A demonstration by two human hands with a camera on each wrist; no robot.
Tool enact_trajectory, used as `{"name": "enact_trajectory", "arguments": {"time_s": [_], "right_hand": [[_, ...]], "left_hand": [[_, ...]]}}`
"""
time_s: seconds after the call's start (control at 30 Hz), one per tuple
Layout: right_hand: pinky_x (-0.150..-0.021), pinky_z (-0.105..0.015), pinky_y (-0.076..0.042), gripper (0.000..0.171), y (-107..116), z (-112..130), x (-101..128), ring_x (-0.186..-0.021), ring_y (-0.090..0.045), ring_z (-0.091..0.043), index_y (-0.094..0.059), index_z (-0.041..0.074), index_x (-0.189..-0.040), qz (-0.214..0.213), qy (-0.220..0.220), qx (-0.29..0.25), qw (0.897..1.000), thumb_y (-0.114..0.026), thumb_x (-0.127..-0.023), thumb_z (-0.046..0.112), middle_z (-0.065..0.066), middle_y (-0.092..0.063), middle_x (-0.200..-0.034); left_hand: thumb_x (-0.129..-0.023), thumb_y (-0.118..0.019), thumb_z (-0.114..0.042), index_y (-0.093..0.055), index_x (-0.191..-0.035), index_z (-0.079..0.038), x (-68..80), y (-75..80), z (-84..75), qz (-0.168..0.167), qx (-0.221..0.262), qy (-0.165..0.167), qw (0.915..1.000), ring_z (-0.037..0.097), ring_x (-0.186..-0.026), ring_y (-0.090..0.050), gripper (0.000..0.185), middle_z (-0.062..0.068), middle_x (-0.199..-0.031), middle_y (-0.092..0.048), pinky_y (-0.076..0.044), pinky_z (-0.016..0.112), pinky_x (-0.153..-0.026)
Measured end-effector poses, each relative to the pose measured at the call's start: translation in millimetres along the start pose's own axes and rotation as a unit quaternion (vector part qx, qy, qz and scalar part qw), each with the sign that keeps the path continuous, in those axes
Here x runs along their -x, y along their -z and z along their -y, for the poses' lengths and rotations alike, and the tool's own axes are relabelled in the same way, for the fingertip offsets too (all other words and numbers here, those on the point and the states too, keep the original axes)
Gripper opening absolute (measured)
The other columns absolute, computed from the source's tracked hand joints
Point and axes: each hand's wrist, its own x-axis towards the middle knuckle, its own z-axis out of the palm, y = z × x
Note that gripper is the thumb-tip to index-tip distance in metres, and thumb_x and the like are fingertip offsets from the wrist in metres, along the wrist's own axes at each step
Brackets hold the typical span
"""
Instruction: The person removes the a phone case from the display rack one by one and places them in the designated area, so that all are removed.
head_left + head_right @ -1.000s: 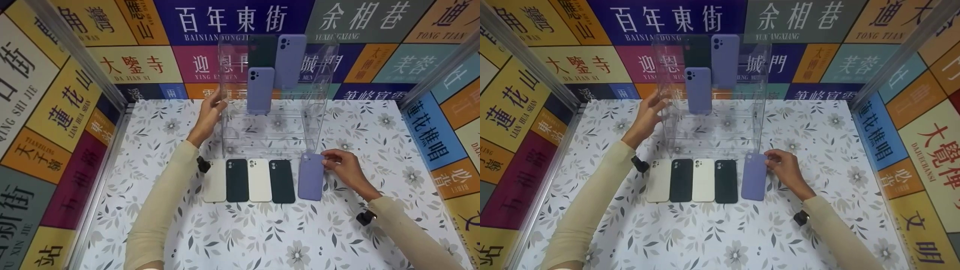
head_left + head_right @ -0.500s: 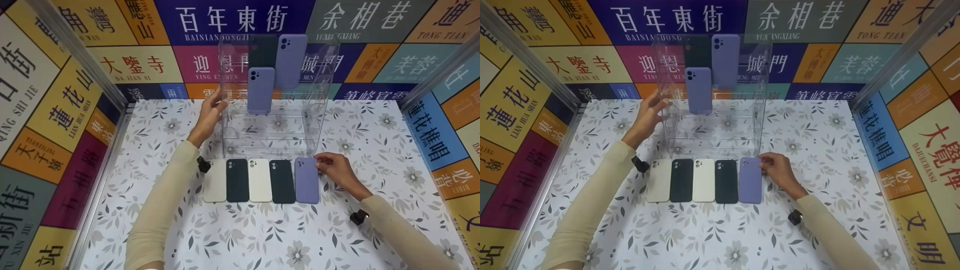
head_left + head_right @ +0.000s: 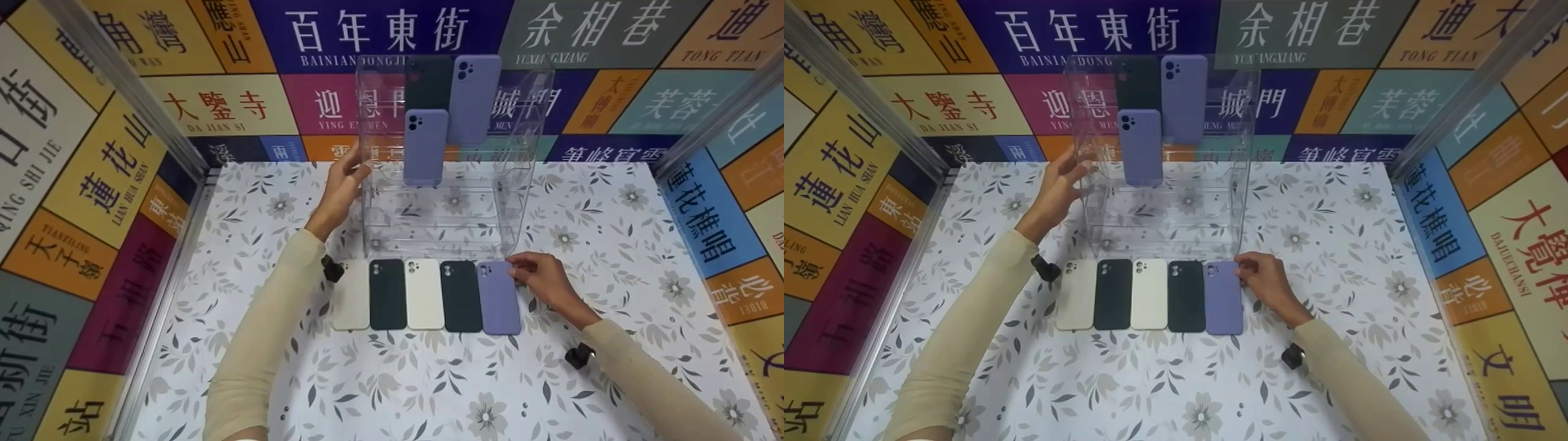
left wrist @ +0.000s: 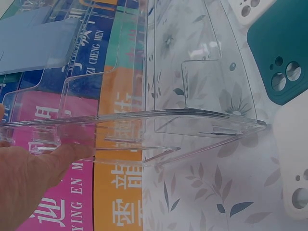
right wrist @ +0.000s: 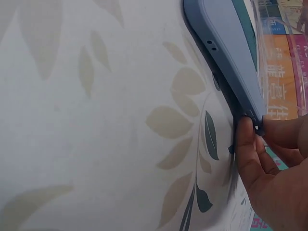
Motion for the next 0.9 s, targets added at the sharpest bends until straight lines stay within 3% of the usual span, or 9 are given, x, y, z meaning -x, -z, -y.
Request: {"name": "enact_trajectory", "arguments": {"time_s": [0.17,0.4,0.5,0.73,0.9], "right_hand": [[-0.069,-0.02,-0.059,0.023,-2.6,1.1,1.0,-0.082,-0.074,-0.015,-0.077,-0.009,-0.125,-0.005,-0.002,-0.001,1.0,-0.073,-0.103,-0.002,-0.023,-0.078,-0.104],[-0.073,-0.022,-0.061,0.027,-5.4,3.7,2.9,-0.089,-0.075,-0.018,-0.075,-0.01,-0.129,-0.002,-0.017,-0.03,0.999,-0.072,-0.104,-0.002,-0.025,-0.076,-0.111],[-0.073,-0.02,-0.06,0.026,-6.0,4.7,3.3,-0.089,-0.073,-0.015,-0.077,-0.008,-0.127,-0.013,-0.015,-0.015,1.0,-0.073,-0.103,0.0,-0.024,-0.077,-0.109],[-0.072,-0.015,-0.053,0.019,5.6,16.8,3.1,-0.088,-0.072,-0.011,-0.082,-0.003,-0.119,-0.053,0.015,0.032,0.998,-0.075,-0.104,0.007,-0.019,-0.081,-0.107],[-0.07,-0.014,-0.054,0.019,21.9,35.3,1.0,-0.086,-0.07,-0.003,-0.082,-0.003,-0.117,-0.075,0.041,0.034,0.996,-0.074,-0.106,0.01,-0.019,-0.08,-0.105]], "left_hand": [[-0.113,-0.057,-0.016,-0.036,-0.174,-0.02,-0.2,-0.2,0.7,0.0,0.001,-0.008,1.0,0.036,-0.145,-0.056,0.065,0.018,-0.164,-0.053,-0.05,0.066,-0.113],[-0.112,-0.06,-0.021,-0.034,-0.174,-0.02,-0.5,0.0,-0.3,0.0,0.007,0.004,1.0,0.033,-0.143,-0.057,0.068,0.016,-0.162,-0.054,-0.05,0.067,-0.112],[-0.112,-0.059,-0.021,-0.033,-0.175,-0.019,-0.9,-0.3,-0.6,0.0,0.005,0.003,1.0,0.032,-0.143,-0.057,0.068,0.017,-0.162,-0.054,-0.049,0.066,-0.113],[-0.113,-0.059,-0.022,-0.033,-0.175,-0.021,-0.2,-0.4,-0.3,0.003,0.0,0.013,0.9999,0.034,-0.148,-0.054,0.068,0.019,-0.167,-0.05,-0.048,0.067,-0.115],[-0.113,-0.059,-0.021,-0.033,-0.175,-0.022,0.4,0.3,-1.3,0.0,0.003,0.017,0.9998,0.035,-0.149,-0.053,0.067,0.017,-0.164,-0.052,-0.046,0.069,-0.116]]}}
